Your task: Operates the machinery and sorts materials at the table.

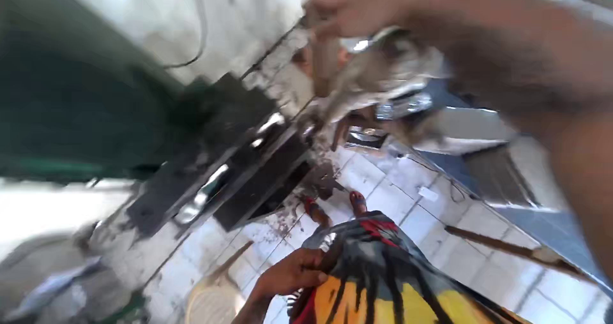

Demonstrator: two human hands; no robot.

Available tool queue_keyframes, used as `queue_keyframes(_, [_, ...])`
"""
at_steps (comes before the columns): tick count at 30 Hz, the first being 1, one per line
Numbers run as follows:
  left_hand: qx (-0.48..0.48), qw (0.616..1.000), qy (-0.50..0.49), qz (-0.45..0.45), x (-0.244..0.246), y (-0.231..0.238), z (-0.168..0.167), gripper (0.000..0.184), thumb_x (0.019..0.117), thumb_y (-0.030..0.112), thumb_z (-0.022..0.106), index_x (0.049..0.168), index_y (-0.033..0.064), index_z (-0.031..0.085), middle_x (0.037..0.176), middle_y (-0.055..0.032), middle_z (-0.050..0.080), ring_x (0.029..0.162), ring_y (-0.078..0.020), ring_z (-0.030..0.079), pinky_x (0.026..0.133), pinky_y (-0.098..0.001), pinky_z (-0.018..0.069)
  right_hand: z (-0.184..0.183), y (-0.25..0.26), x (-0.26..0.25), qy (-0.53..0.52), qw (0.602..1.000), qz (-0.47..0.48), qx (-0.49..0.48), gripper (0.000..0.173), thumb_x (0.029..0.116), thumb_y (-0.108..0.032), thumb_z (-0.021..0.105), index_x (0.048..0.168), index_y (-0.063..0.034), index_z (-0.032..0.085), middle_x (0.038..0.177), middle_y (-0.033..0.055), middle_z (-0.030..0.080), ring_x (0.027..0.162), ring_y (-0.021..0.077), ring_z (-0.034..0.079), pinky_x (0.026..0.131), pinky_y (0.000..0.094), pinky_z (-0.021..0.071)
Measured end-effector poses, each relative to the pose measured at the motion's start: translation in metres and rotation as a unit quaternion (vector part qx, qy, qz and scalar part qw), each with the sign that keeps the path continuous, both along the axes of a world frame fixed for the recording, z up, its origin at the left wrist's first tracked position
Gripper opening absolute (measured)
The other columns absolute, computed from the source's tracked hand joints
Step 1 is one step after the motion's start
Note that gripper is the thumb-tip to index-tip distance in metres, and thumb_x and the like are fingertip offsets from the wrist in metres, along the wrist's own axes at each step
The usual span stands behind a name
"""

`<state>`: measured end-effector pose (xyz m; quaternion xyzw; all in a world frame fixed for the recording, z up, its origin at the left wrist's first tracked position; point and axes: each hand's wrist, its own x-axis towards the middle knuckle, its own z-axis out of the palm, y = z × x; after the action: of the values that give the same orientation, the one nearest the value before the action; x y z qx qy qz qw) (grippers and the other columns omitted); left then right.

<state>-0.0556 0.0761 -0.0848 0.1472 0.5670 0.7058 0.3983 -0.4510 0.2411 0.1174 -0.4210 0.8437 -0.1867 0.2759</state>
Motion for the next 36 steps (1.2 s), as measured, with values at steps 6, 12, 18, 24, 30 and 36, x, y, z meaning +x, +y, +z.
queue_keyframes(6, [-0.353, 0.926, 0.127, 0.045, -0.128, 0.064, 0.01, 0.028, 0.0996, 0.021, 0.061, 0.117, -0.001, 0.066, 0.102, -0.0127, 0.067, 0.088, -0.0186, 0.066, 0.082, -0.04, 0.0572, -0.092, 0.158, 0.079, -0.054, 0.997, -0.009, -0.045, 0.069, 0.0878, -0.046, 0.079, 0.14, -0.0069, 0.058, 0.123, 0.0195, 0.067, 0.113, 0.0346, 0.065, 0.098, 0.061, 0.0498])
queue_keyframes(12, [-0.501, 0.788, 0.317, -0.167, -0.323, 0.214, 0.026, 0.032, 0.1079, 0.021, 0.051, 0.107, -0.0062, 0.066, 0.097, -0.024, 0.066, 0.091, -0.0381, 0.066, 0.084, -0.0584, 0.0531, -0.314, 0.345, 0.257, -0.159, 0.942, -0.275, 0.108, 0.097, 0.084, -0.049, 0.08, 0.158, -0.0055, 0.035, 0.163, 0.0226, 0.035, 0.15, 0.0439, 0.032, 0.12, 0.0682, 0.0237])
queue_keyframes(18, [-0.486, 0.696, 0.43, -0.307, -0.439, 0.276, -0.024, 0.021, 0.0972, 0.02, 0.067, 0.104, -0.0002, 0.071, 0.105, -0.0209, 0.069, 0.103, -0.0369, 0.067, 0.093, -0.0575, 0.0535, -0.391, 0.378, 0.273, -0.176, 0.911, -0.345, 0.142, 0.095, 0.0789, -0.058, 0.078, 0.156, -0.0165, 0.04, 0.156, 0.0142, 0.047, 0.14, 0.0393, 0.047, 0.111, 0.0636, 0.0405])
queue_keyframes(24, [-0.433, 0.749, 0.398, -0.306, -0.453, 0.278, -0.055, 0.031, 0.0877, 0.022, 0.079, 0.112, 0.0035, 0.071, 0.111, -0.0181, 0.069, 0.106, -0.0335, 0.066, 0.097, -0.0546, 0.0523, -0.406, 0.384, 0.271, -0.186, 0.905, -0.353, 0.145, 0.091, 0.0774, -0.06, 0.077, 0.153, -0.0187, 0.047, 0.15, 0.0132, 0.052, 0.135, 0.0382, 0.052, 0.111, 0.0613, 0.0408])
queue_keyframes(30, [-0.435, 0.732, 0.429, -0.301, -0.447, 0.281, -0.04, 0.026, 0.0916, 0.023, 0.072, 0.108, 0.0017, 0.071, 0.109, -0.0206, 0.068, 0.103, -0.0367, 0.066, 0.09, -0.0582, 0.0545, -0.342, 0.312, 0.249, -0.232, 0.86, -0.446, 0.092, 0.074, 0.0934, -0.039, 0.071, 0.154, -0.0052, 0.043, 0.156, 0.0204, 0.045, 0.146, 0.0384, 0.04, 0.122, 0.0643, 0.0206])
queue_keyframes(36, [-0.305, 0.891, 0.259, 0.216, -0.44, 0.192, -0.043, 0.095, 0.0883, 0.029, 0.08, 0.159, 0.0032, 0.023, 0.158, -0.0239, 0.037, 0.144, -0.0342, 0.044, 0.116, -0.0543, 0.0411, -0.257, 0.145, 0.122, -0.27, 0.534, -0.691, -0.405, 0.082, 0.097, -0.037, 0.068, 0.157, 0.0032, 0.03, 0.16, 0.0286, 0.033, 0.148, 0.0358, 0.037, 0.121, 0.0473, 0.0352])
